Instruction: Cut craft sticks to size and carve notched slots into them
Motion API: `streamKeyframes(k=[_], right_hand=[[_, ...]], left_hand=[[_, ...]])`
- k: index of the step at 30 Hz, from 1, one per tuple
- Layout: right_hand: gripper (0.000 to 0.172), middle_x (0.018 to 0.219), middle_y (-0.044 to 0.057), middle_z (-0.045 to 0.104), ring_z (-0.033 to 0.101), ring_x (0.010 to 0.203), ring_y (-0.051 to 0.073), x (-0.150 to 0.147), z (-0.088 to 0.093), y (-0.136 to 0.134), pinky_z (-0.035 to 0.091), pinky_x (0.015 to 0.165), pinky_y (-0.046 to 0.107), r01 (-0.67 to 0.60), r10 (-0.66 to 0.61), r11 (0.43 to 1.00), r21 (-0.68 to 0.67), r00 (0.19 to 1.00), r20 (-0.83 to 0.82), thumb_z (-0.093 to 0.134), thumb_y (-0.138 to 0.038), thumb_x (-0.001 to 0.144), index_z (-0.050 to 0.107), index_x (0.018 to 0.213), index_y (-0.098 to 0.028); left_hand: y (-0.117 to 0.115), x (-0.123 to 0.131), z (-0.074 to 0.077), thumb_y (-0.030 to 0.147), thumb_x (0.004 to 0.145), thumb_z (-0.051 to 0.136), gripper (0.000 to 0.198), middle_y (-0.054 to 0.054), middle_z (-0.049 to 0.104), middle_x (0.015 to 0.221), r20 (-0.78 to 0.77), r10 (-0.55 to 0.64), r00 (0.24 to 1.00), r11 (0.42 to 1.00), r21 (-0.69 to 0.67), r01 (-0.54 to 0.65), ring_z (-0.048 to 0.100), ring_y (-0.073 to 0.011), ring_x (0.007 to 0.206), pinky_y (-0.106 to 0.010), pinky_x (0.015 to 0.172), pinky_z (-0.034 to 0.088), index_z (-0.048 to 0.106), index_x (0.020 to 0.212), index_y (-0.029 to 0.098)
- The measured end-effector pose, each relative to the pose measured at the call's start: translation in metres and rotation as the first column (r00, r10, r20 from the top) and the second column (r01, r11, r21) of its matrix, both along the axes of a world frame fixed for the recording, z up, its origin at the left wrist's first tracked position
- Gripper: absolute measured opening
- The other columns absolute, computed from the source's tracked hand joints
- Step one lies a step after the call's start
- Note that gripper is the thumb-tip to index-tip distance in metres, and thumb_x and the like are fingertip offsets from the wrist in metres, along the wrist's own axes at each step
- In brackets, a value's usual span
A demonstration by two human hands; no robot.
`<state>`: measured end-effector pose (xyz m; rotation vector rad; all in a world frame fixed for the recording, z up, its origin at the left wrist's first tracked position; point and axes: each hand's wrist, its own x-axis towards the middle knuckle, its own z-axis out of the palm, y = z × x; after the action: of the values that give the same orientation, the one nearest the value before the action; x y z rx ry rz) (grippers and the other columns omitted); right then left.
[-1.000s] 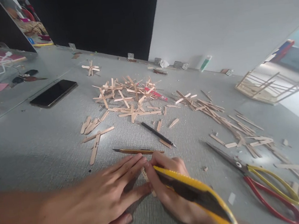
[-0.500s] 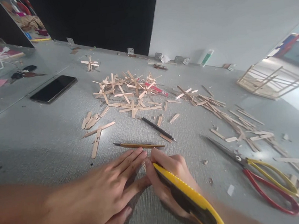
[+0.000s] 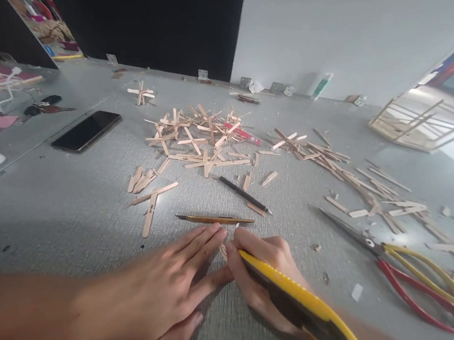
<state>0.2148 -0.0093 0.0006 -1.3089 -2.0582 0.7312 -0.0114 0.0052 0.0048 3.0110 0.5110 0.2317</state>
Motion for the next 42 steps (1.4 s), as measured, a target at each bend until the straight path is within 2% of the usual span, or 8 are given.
streamKeyframes(k=[5,10,18,32,42], right_hand=[[0.035,0.048,-0.007,0.051,0.047,0.037,0.009,-0.0013,-0.0005,0.0000,0.038,0.043,0.025,0.071,-0.072,0.997,-0.023,0.996,-0.052,0.056,-0.033,0.102,0.048,0.068,-0.025],[0.037,0.049,-0.007,0.051,0.047,0.039,0.010,-0.0020,0.0009,0.0031,0.040,0.044,0.026,0.072,-0.075,0.995,-0.073,0.996,-0.041,0.055,-0.037,0.102,0.049,0.068,-0.025],[0.038,0.046,-0.007,0.050,0.046,0.039,0.010,-0.0032,0.0016,0.0037,0.039,0.043,0.024,0.101,-0.104,0.993,-0.061,0.994,-0.043,0.056,-0.038,0.101,0.051,0.066,-0.024],[0.037,0.050,-0.008,0.047,0.043,0.041,0.008,0.0000,0.0003,0.0047,0.033,0.044,0.025,0.001,-0.002,0.999,-0.053,1.000,-0.022,0.053,-0.029,0.104,0.045,0.068,-0.024],[0.039,0.048,-0.007,0.049,0.045,0.038,0.008,-0.0005,0.0010,0.0025,0.035,0.043,0.026,0.000,-0.002,0.999,-0.037,0.999,-0.043,0.051,-0.031,0.104,0.044,0.066,-0.025]], left_hand=[[-0.0011,-0.0016,-0.0037,0.040,0.103,0.046,0.067,-0.027,0.040,0.160,-0.001,-0.002,1.000,1.000,-0.008,0.002,0.032,-0.0409,0.152,-0.049,0.128,0.022,0.038,0.157,0.002],[-0.0010,-0.0018,-0.0047,0.039,0.103,0.044,0.068,-0.028,0.040,0.159,-0.001,-0.004,1.000,1.000,-0.007,0.004,0.032,-0.0413,0.152,-0.050,0.128,0.022,0.037,0.158,0.000],[-0.0024,-0.0014,-0.0065,0.040,0.103,0.045,0.066,-0.026,0.038,0.161,0.030,0.006,1.000,1.000,-0.019,-0.006,0.032,-0.0402,0.152,-0.049,0.127,0.023,0.038,0.157,0.002],[-0.0033,-0.0006,-0.0042,0.041,0.104,0.044,0.068,-0.029,0.044,0.156,-0.005,0.022,1.000,0.999,0.027,-0.022,0.037,-0.0415,0.150,-0.050,0.126,0.024,0.037,0.157,0.000],[-0.0036,-0.0019,-0.0019,0.044,0.105,0.043,0.068,-0.031,0.042,0.157,-0.046,0.014,0.999,0.996,0.090,-0.009,0.035,-0.0418,0.150,-0.049,0.124,0.027,0.036,0.158,0.001]])
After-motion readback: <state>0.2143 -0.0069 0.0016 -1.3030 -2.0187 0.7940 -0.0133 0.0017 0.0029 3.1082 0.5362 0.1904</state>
